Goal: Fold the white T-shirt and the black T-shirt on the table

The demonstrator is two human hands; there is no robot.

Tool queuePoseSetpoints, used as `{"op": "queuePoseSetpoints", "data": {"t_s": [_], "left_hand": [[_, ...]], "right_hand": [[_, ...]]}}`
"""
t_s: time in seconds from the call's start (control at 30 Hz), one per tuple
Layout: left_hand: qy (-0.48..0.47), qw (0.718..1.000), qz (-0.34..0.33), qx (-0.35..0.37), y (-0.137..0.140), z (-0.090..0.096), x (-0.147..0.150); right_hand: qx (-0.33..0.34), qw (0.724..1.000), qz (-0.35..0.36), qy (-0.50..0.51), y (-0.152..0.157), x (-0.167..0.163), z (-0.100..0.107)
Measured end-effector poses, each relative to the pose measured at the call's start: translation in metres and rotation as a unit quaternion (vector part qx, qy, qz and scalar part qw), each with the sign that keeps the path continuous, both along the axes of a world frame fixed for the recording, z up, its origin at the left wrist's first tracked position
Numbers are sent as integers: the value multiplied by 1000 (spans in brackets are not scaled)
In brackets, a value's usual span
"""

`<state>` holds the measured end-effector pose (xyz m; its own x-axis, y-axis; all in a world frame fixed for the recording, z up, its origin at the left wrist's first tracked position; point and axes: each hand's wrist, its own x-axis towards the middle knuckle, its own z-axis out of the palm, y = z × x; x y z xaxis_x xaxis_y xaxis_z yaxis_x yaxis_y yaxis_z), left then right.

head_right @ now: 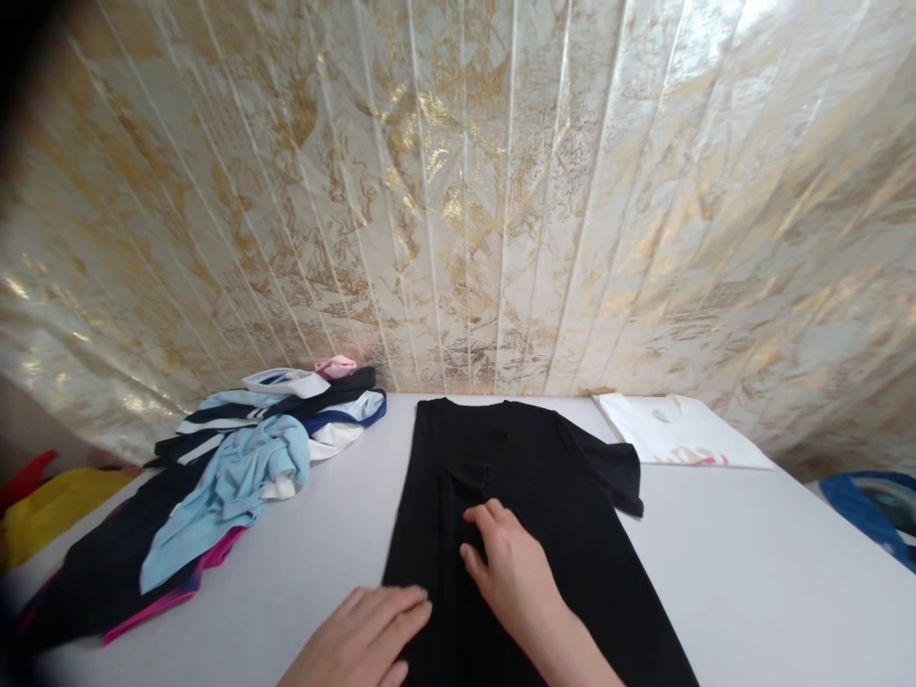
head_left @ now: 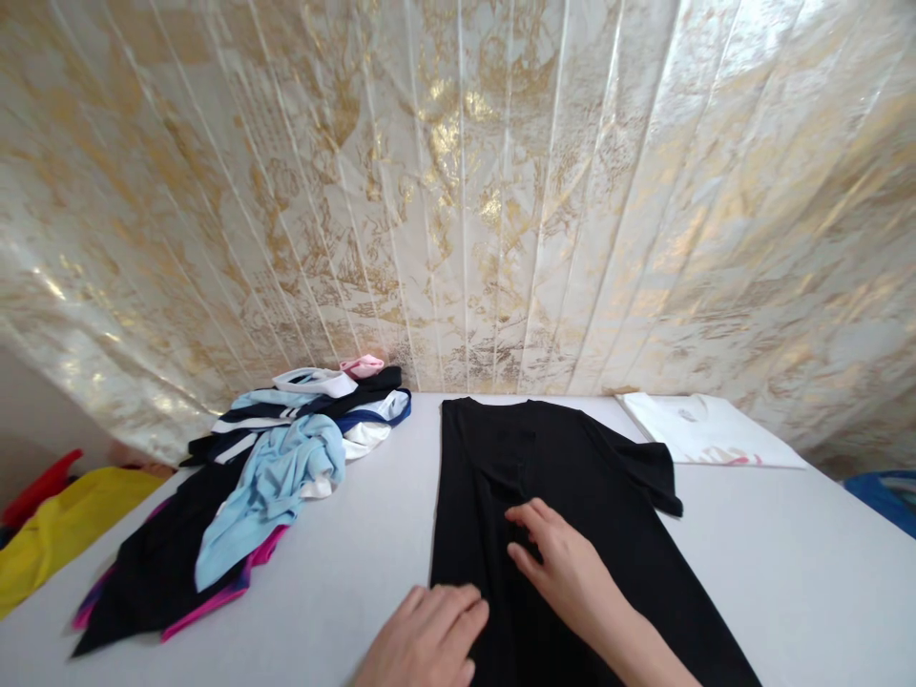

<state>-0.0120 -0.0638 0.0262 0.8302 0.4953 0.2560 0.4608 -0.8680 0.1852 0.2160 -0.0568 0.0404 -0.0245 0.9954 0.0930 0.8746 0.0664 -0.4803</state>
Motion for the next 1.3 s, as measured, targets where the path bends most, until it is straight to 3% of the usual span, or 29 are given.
{"op": "queuePoseSetpoints", "data": {"t_s": [0.1,0.2,0.37,0.43,0.67,0.83,1.0,1.17,1.3], "left_hand": [[63,994,84,-31,24,3,29],[92,984,130,-81,38,-7,50],[98,985,124,-74,41,-23,57],[96,986,125,-62,40,-25,55],[67,992,108,-23,47,-26,43],[76,990,116,14,48,-29,29],[67,988,131,45,52,-32,20],[73,985,139,70,56,-36,10],[83,980,158,86,56,-40,2]], "right_hand": [[45,996,-44,-64,33,13,-7],[66,994,-18,-89,56,26,-9],[142,985,25,-90,65,44,-13],[136,986,47,-88,65,47,-17],[110,992,22,-57,67,47,-25],[141,988,30,-57,60,41,-18],[140,988,65,-6,30,4,-9],[69,981,174,-60,-3,-17,-27],[97,972,183,-113,-16,-12,-47]]}}
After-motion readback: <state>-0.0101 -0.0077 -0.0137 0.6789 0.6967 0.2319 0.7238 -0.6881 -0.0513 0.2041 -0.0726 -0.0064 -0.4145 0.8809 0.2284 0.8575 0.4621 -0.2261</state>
